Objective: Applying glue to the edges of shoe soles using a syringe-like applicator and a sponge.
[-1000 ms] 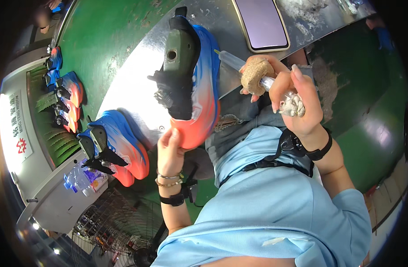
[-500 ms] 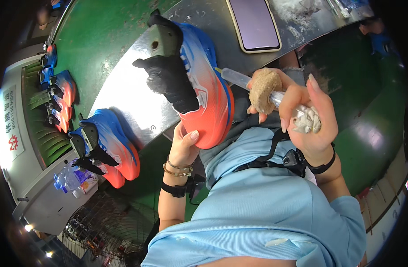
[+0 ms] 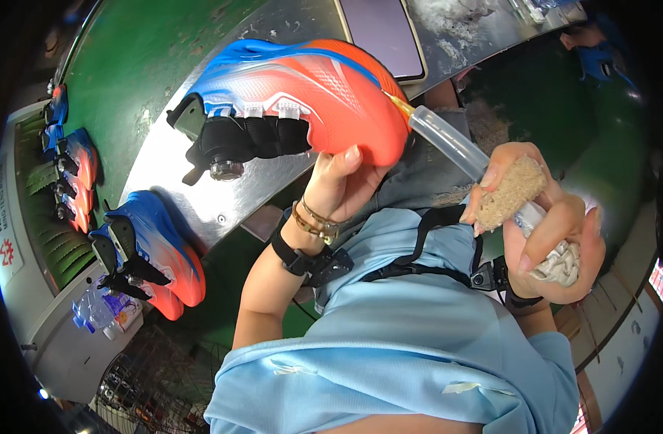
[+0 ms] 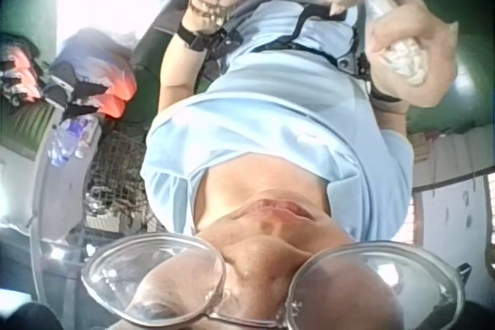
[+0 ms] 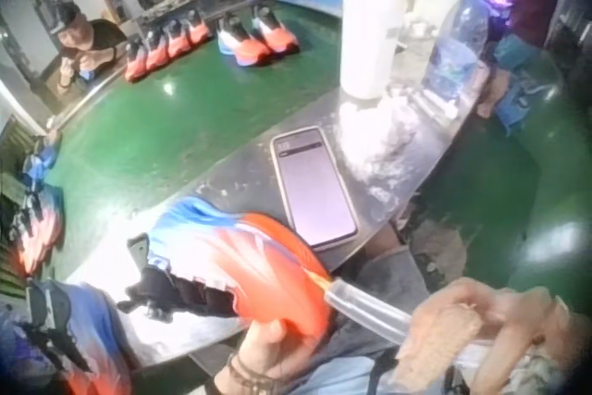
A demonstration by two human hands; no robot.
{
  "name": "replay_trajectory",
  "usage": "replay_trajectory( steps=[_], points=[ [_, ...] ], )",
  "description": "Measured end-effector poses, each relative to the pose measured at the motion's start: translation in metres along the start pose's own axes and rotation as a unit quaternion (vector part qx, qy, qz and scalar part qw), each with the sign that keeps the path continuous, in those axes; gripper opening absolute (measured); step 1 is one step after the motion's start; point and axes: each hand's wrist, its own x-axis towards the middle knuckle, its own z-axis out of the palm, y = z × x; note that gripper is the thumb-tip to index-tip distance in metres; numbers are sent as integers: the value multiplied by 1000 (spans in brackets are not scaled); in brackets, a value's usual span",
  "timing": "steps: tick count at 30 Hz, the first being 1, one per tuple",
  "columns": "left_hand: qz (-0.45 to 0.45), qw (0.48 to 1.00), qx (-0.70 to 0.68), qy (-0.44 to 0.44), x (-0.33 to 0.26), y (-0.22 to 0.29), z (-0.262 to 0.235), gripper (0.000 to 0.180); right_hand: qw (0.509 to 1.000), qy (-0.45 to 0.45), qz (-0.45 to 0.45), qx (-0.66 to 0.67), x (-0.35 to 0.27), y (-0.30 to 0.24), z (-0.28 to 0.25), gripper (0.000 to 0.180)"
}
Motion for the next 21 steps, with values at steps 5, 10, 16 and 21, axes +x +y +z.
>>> replay_trajectory(
  steps=[5, 10, 16, 21],
  points=[
    [30, 999, 5, -24, 26, -2, 9, 68, 995, 46, -30, -89, -4, -6, 2, 46],
    [62, 997, 7, -40, 42, -6, 12, 63, 994, 52, -14, -96, -6, -11, -3, 54],
    [96, 994, -21, -56, 62, -10, 12, 56, 995, 42, -22, -86, -7, -12, -1, 62],
    [143, 988, -57, -28, 79, -9, 30, 51, 988, 35, -32, -146, -1, -11, 6, 63]
  ],
)
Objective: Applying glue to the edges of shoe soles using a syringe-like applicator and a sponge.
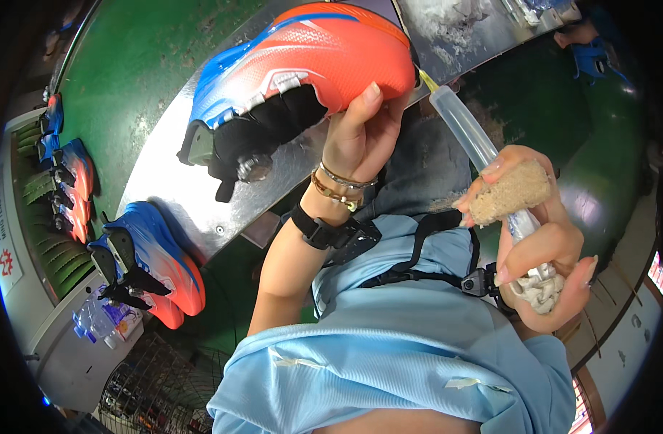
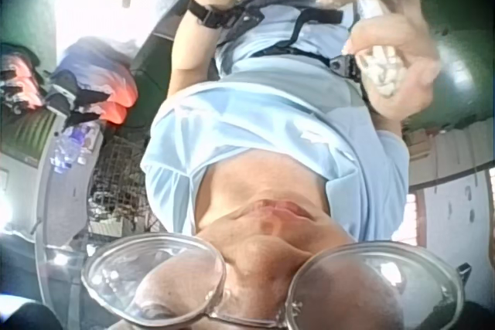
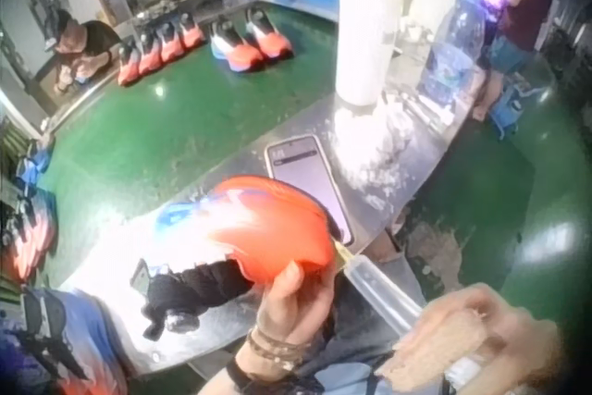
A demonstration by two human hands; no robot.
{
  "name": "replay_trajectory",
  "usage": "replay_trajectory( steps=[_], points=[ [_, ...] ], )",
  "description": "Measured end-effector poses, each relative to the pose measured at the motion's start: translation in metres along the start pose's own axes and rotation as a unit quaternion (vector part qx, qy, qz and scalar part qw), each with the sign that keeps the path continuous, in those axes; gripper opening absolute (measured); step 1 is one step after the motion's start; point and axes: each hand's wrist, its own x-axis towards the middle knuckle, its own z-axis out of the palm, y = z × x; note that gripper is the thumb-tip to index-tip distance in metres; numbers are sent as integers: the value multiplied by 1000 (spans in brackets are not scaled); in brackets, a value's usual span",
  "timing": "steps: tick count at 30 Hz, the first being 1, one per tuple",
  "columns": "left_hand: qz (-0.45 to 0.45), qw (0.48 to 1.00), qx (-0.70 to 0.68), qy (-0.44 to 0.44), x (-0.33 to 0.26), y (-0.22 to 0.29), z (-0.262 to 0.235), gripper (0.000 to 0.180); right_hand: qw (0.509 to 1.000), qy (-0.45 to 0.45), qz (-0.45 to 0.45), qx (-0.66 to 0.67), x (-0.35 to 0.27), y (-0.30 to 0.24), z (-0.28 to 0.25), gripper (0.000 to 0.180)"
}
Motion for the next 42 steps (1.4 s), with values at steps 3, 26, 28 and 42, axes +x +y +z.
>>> replay_trajectory(
  steps=[3, 26, 28, 42],
  points=[
    [-9, 997, -40, 60, 3, 7, 23, 38, 999, -8, -18, -30, 4, 1, 4, 63],
    [243, 925, 50, 289, 65, 231, -10, 39, 956, 68, -248, -143, 16, 8, -35, 53],
    [372, 813, 50, 445, 67, 296, -36, 36, 959, 67, -250, -118, 16, 13, -45, 45],
    [151, 115, 858, 477, -302, 292, -9, 56, 960, 112, -204, -156, 28, 39, -32, 17]
  ],
)
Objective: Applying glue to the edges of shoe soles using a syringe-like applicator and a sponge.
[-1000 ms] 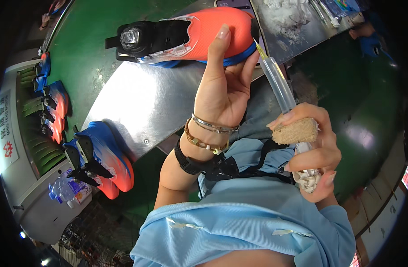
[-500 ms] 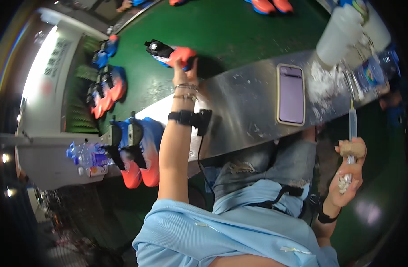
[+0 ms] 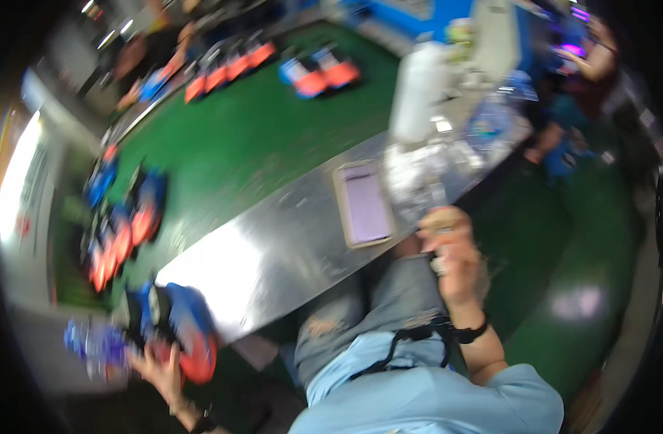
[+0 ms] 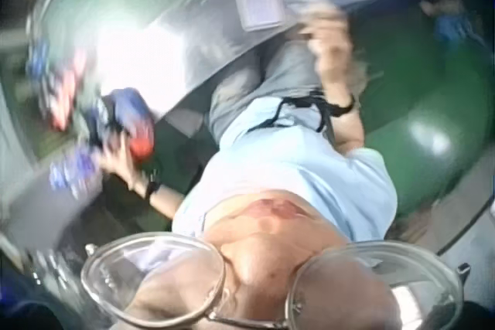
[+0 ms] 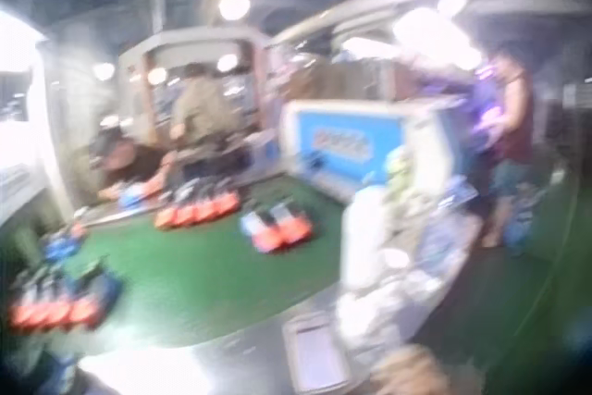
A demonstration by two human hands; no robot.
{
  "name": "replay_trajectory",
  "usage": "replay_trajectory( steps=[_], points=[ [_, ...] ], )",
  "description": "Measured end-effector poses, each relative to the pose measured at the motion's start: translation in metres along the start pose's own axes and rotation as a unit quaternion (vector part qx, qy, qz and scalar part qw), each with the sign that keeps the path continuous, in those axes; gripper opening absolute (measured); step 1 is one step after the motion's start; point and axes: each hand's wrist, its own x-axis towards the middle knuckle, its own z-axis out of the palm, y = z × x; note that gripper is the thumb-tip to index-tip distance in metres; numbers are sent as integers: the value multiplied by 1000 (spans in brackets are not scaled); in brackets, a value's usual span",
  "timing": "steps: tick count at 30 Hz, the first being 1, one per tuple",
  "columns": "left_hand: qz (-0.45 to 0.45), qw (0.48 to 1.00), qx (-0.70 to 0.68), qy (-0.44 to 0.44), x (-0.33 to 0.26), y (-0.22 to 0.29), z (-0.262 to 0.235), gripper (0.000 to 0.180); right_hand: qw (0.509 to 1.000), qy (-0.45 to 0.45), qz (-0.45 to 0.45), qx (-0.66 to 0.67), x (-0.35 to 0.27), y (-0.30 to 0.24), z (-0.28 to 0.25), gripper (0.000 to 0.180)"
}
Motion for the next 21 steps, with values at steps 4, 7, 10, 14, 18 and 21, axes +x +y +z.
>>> replay_trajectory(
  steps=[4, 7, 10, 14, 18, 21],
  points=[
    [1, 976, -220, 4, 13, -27, 44, 61, 999, -21, -24, 10, 1, -13, -6, 9],
    [17, 981, -190, 18, 16, -9, 61, 62, 998, 3, -58, -11, -6, -12, 5, 9],
    [34, 981, -186, 29, 18, 12, 61, 63, 997, -4, -78, -27, -15, -8, 29, 12],
    [46, 981, -186, 33, 16, 20, 60, 65, 990, -94, -99, 26, -25, -10, 75, 15],
    [63, 980, -183, 49, 15, 27, 55, 67, 977, -146, -143, 57, -29, -22, 96, 16],
    [92, 978, -177, 67, 14, 44, 45, 68, 975, -145, -153, 71, -29, -22, 85, 15]
  ],
)
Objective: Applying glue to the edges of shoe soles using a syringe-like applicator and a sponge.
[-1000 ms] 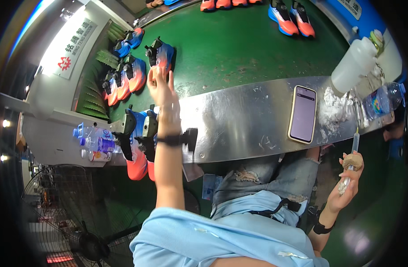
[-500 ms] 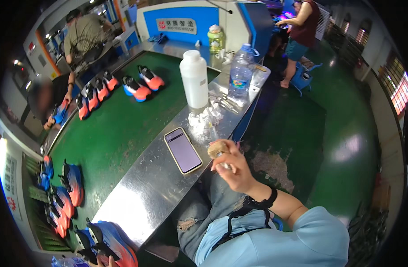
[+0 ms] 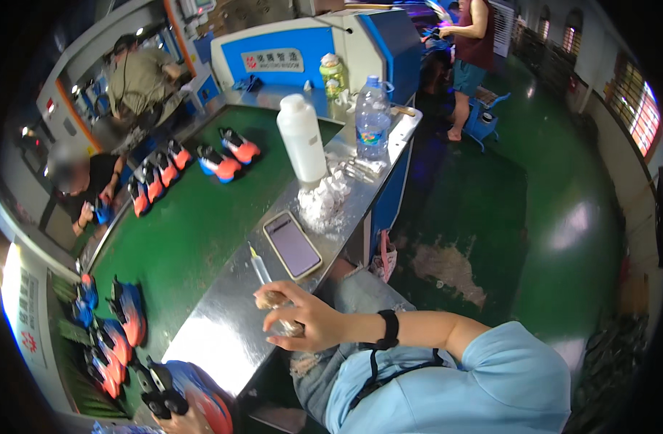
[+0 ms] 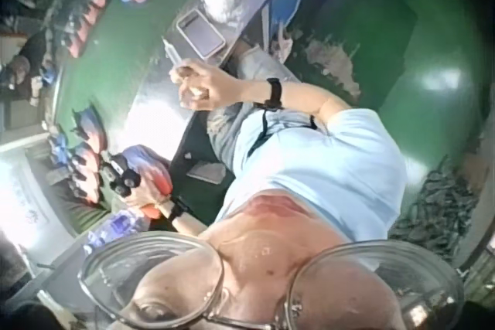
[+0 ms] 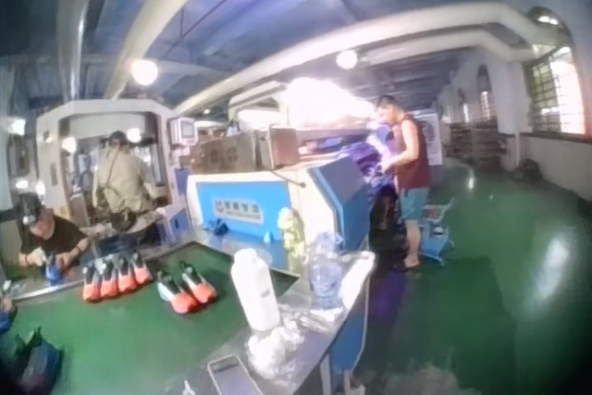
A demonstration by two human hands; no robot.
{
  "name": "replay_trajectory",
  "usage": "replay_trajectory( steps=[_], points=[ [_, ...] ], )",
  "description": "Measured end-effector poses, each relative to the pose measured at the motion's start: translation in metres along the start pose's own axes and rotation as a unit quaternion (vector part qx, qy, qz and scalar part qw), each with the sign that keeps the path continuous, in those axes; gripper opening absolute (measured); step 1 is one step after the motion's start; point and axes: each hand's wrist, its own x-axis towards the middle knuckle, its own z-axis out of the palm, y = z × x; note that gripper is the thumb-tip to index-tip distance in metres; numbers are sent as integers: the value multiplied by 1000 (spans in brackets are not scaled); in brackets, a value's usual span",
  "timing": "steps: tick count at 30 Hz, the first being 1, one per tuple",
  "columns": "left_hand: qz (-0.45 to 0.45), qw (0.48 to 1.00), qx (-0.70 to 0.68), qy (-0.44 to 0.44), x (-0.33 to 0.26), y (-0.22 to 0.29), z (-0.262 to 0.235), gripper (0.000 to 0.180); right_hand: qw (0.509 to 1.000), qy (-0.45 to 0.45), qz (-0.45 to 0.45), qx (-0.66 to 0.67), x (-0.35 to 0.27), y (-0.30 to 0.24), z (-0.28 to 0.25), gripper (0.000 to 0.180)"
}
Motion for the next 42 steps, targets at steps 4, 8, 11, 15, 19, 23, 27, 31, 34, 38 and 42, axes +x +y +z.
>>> replay_trajectory(
  steps=[4, 8, 11, 15, 19, 23, 27, 31, 34, 38, 42],
  points=[
    [85, 996, 5, 24, 7, 41, -12, 70, 997, 61, -9, -36, -25, 10, -44, 13],
    [213, 976, -13, 40, 26, 97, -27, 72, 986, 109, 67, -104, -70, 24, -92, 13],
    [338, 938, -58, 50, 46, 167, -31, 73, 958, 207, 137, -144, -103, 25, -125, 14],
    [533, 829, -164, 52, 58, 303, -19, 75, 905, 317, 156, -238, -137, 19, -175, 18],
    [506, 781, -356, -77, 34, 463, 30, 65, 830, 394, 195, -343, -184, -3, -213, 17],
    [435, 716, -473, -272, -30, 604, 71, 66, 737, 471, 263, -406, -244, -35, -227, 11],
    [458, 739, -457, -188, -107, 732, 104, 67, 696, 522, 319, -376, -291, -57, -228, 10],
    [363, 808, -399, -238, -141, 816, 144, 67, 681, 503, 378, -374, -314, -69, -218, 10],
    [276, 870, -299, -278, -135, 858, 178, 75, 676, 503, 411, -346, -313, -63, -218, 11],
    [175, 911, -253, -276, -106, 880, 230, 88, 700, 455, 438, -333, -297, -41, -237, 10],
    [105, 921, -241, -286, -80, 876, 286, 86, 699, 465, 459, -290, -279, -15, -258, 10]
  ],
)
